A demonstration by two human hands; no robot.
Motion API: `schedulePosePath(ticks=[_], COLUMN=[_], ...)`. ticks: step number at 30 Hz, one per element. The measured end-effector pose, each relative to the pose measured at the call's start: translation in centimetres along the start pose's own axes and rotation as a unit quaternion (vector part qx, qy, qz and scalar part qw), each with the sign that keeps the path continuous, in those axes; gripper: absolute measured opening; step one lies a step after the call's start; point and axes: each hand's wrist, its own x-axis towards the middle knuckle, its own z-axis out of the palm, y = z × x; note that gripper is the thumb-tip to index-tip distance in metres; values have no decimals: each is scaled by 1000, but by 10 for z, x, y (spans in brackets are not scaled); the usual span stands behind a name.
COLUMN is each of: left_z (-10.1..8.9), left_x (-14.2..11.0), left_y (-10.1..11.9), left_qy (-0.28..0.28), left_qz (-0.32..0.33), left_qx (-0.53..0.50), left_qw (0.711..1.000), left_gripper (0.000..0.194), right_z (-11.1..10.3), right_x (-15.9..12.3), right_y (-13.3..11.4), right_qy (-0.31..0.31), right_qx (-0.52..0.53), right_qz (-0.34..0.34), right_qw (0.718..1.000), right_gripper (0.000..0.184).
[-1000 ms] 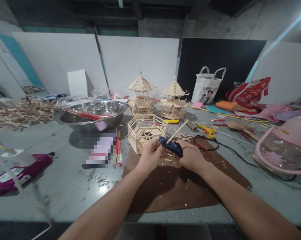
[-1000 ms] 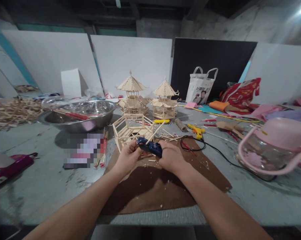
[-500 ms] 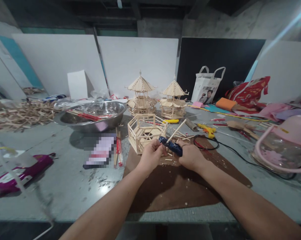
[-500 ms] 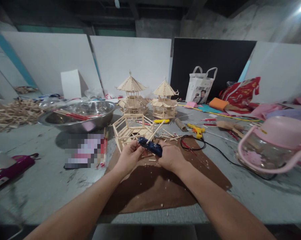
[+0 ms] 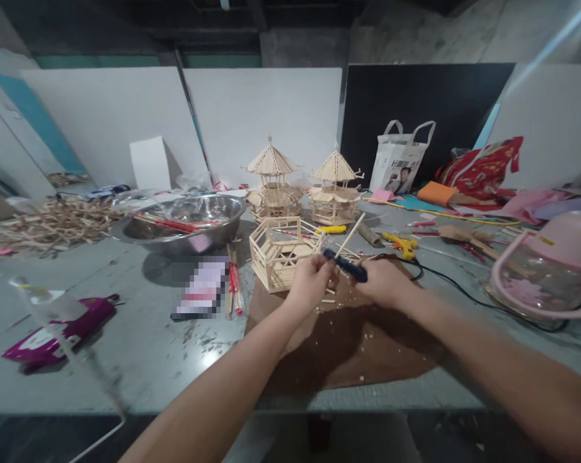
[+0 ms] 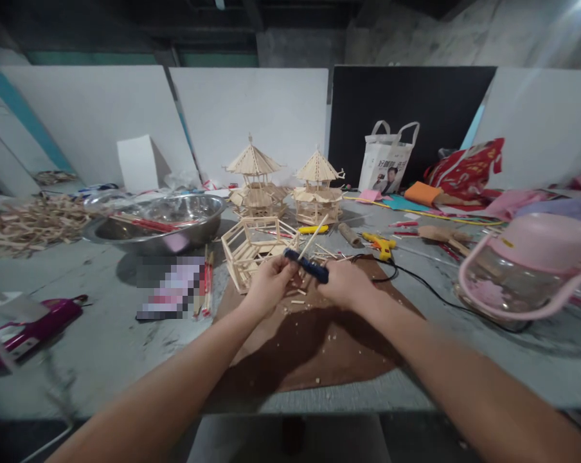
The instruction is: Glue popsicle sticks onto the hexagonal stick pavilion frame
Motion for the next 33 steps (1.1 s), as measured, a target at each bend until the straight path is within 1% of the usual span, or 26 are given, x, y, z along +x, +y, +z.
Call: schedulePosePath(ticks=[2,3,4,5,6,8,10,11,14,19,25,33], left_z=[13,19,25,30,35,42,46,47,48,47,47,47], left_x=[9,13,16,17,18,17,15,15,15,17,17,16], left_y=[7,8,7,5,1,-7,-15,-18,-25,-32,-33,-35], left_qy=[-18,-30,-39,-41,-44,-46,-44,-44,-49,-56,-59,-51], left_qz=[-34,-58,-89,-106,-118,-142,-165,-175,-200,-214,-211,-188], left_qx=[48,70,88,92,93,98,103,105,104,94,86,89], left_qw=[998,995,991,989,988,984,980,978,973,971,972,977], left_gripper=[21,21,21,21,20,22,23,22,19,21,22,23], right_z=[-14,-19,-22,-21,-19,-9,3,9,18,19,20,21], right_x=[0,0,-1,-2,-3,-6,-7,-6,-2,4,3,2], right_y=[11,16,21,25,29,35,38,40,42,40,37,38], right_qy=[-4,-22,-38,-55,-82,-145,-200,-214,-221,-232,-224,-219], right_qx=[-3,5,11,19,33,75,127,145,148,112,104,96], right_qz=[7,-6,-10,-8,2,48,96,113,129,125,148,135], right_qw=[1000,1000,999,998,996,985,967,959,955,958,958,962], right_gripper=[28,33,39,45,50,56,56,54,49,45,43,46])
